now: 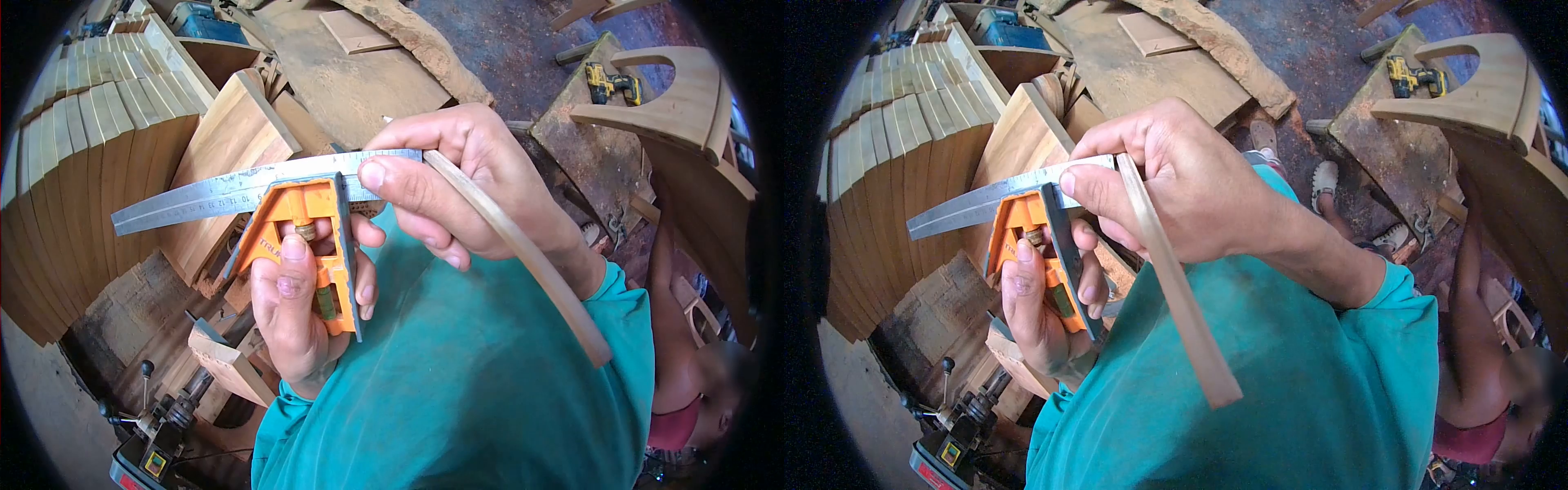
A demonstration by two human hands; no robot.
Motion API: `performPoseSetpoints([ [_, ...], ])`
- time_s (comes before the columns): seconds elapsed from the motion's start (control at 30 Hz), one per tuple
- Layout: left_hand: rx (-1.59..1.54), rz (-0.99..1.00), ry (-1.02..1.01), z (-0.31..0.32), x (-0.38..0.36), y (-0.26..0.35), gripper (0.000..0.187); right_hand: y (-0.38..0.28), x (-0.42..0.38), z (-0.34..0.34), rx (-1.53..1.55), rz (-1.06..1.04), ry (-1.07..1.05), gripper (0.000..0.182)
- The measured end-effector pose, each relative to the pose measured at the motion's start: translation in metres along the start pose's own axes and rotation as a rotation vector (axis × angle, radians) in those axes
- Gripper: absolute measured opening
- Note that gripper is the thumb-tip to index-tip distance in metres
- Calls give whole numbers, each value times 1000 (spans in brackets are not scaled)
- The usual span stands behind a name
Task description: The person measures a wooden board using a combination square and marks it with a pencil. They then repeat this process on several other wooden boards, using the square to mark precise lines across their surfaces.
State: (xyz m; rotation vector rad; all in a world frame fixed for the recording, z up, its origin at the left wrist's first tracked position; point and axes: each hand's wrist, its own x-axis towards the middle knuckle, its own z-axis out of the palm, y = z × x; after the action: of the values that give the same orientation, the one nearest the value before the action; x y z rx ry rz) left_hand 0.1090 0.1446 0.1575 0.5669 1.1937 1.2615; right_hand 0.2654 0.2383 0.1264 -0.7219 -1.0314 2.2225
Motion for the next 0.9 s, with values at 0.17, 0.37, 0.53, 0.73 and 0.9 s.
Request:
performPoseSetpoints([
  [0.17, 1, -4, 8, 1, -1, -1, 40, 0, -1, -1, 12, -12, -7, 23],
  [0.37, 10, -3, 40, 2, -1, 0, 38, -3, -2, 0, 15, 3, -19, 22],
  [0.53, -135, -93, 44, -10, 7, -4, 38, -3, -4, 4, 21, 33, -11, 25],
  [0.73, -58, -59, 83, -16, 13, -18, 35, 12, 1, -2, 23, 33, 1, 26],
  [0.9, -252, -75, 23, -16, 17, -15, 39, 11, 1, -3, -6, 29, 0, 25],
])
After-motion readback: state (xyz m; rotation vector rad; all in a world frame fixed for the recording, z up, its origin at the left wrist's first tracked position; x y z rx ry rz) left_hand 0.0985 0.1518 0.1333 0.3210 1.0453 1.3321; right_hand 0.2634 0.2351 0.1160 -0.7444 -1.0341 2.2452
